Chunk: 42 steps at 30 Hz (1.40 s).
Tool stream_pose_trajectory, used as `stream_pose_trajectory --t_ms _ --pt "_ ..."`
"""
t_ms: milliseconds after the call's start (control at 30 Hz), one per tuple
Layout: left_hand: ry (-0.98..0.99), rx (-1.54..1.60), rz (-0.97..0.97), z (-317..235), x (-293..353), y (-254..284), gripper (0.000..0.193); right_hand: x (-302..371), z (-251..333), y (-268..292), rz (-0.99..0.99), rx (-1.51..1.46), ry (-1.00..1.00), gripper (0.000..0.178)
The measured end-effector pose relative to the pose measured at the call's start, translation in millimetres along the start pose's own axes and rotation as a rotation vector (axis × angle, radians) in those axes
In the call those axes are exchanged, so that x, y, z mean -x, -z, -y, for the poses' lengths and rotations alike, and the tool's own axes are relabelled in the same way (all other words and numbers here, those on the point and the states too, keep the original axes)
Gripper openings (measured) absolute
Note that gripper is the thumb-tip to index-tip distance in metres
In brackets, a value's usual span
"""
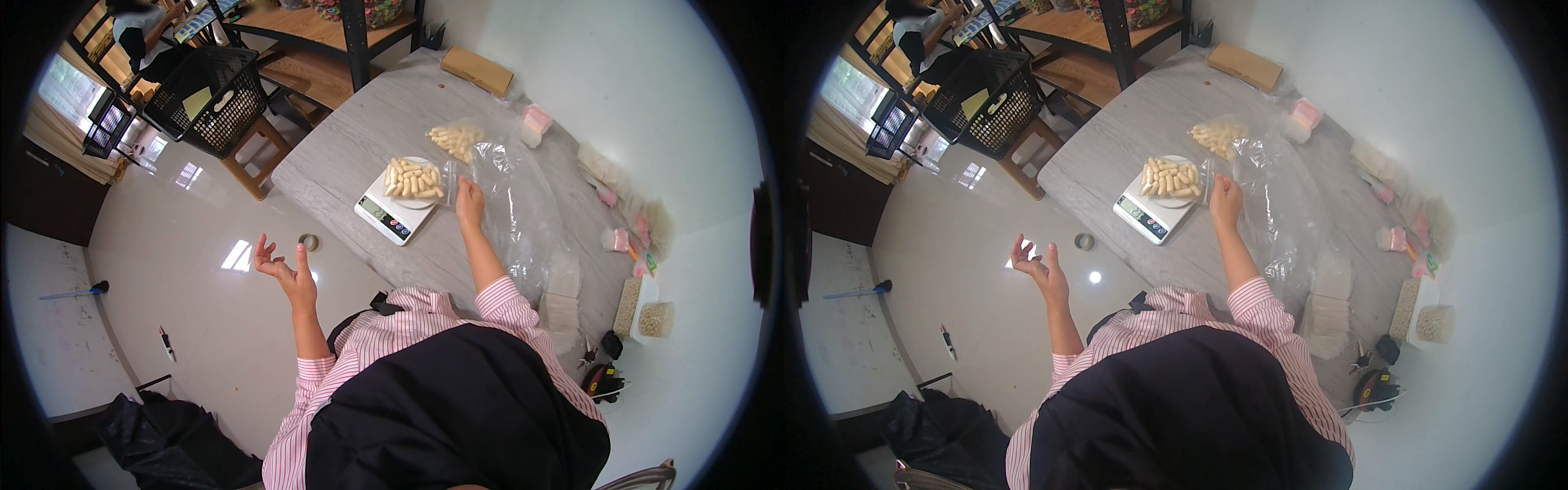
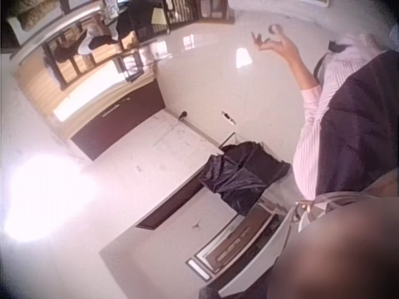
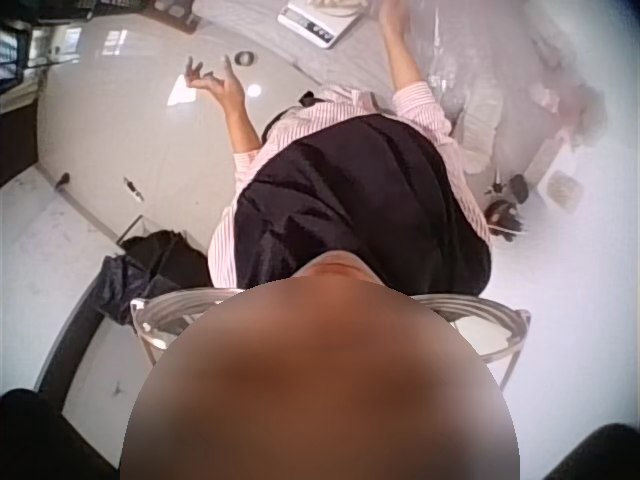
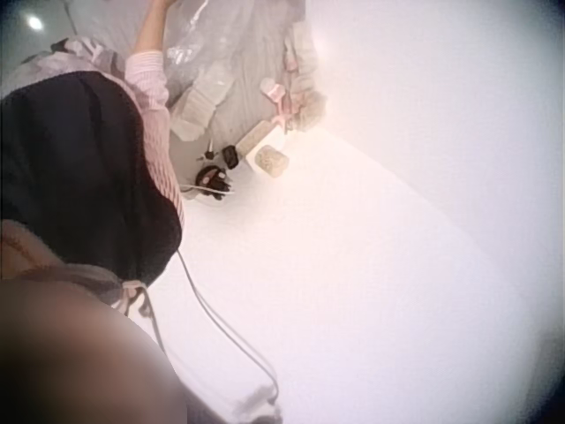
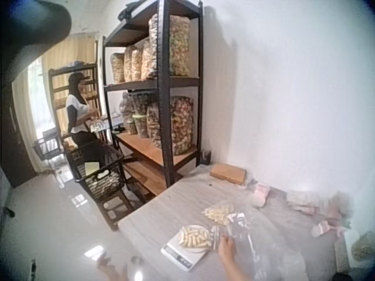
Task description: The person scoops small white snack pieces into clear plastic bags, weighs each bag on a digital scale, and places the filled bags into a black basket. The person repeats this process multiple times, handling the snacks, bags, and scale throughout the clip.
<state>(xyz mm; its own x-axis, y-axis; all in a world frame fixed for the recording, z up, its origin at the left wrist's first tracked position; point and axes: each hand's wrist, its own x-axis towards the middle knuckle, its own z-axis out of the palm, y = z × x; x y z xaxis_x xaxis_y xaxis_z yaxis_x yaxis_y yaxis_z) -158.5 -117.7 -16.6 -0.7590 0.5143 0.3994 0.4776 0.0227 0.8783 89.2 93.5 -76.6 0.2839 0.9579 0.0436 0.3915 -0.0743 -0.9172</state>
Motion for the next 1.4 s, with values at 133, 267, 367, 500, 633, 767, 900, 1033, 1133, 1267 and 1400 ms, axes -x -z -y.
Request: stream_pose_trajectory --t_ms 133,267,367,500,633,767,900,1033,1133,1267,1400 --pt "0.003 0.013 -0.001 1.8 0.8 2.0 0.064 0.2 -3.9 -3.4 -0.019 0.075 0.021 0.045" --pt "0.019 0.014 -0.012 3.1 2.5 1.4 0.063 5.3 -13.7 -2.0 0.133 0.226 -0.055 0.051" --pt "0.022 0.017 0.002 3.1 3.9 0.2 0.062 10.4 -15.3 -2.0 0.177 0.163 -0.036 0.053" --pt "0.008 0.01 0.034 -1.9 6.0 -2.3 0.063 14.0 5.6 -3.7 0.243 0.039 0.053 0.039" --pt "0.025 0.099 0.153 -18.3 6.5 -8.6 0.062 28.7 59.7 4.4 0.339 -0.203 0.288 0.019" --pt "0.008 0.356 0.365 -44.9 -0.8 -18.8 0.058 59.8 124.3 29.3 0.564 -0.257 0.605 0.01" --pt "0.092 0.726 0.576 -68.9 -1.7 -29.8 0.04 95.5 158.1 45.8 0.784 -0.31 0.55 0.011" --pt "0.24 0.806 0.564 -80.3 10.8 -27.6 0.015 116.3 156.7 51.3 0.829 -0.412 0.41 0.012" --pt "0.222 0.791 0.497 -84.6 19.7 -25.9 0.008 123.3 149.6 52.6 0.846 -0.57 0.201 0.013" --pt "0.222 0.874 0.437 -88.9 27.1 -24.9 0.005 126.7 144.8 61.7 0.848 -0.688 0.033 0.013" --pt "0.182 0.88 0.305 -93.5 28.9 -27.7 0.004 125.9 146.1 67.4 0.846 -0.755 -0.024 0.014"
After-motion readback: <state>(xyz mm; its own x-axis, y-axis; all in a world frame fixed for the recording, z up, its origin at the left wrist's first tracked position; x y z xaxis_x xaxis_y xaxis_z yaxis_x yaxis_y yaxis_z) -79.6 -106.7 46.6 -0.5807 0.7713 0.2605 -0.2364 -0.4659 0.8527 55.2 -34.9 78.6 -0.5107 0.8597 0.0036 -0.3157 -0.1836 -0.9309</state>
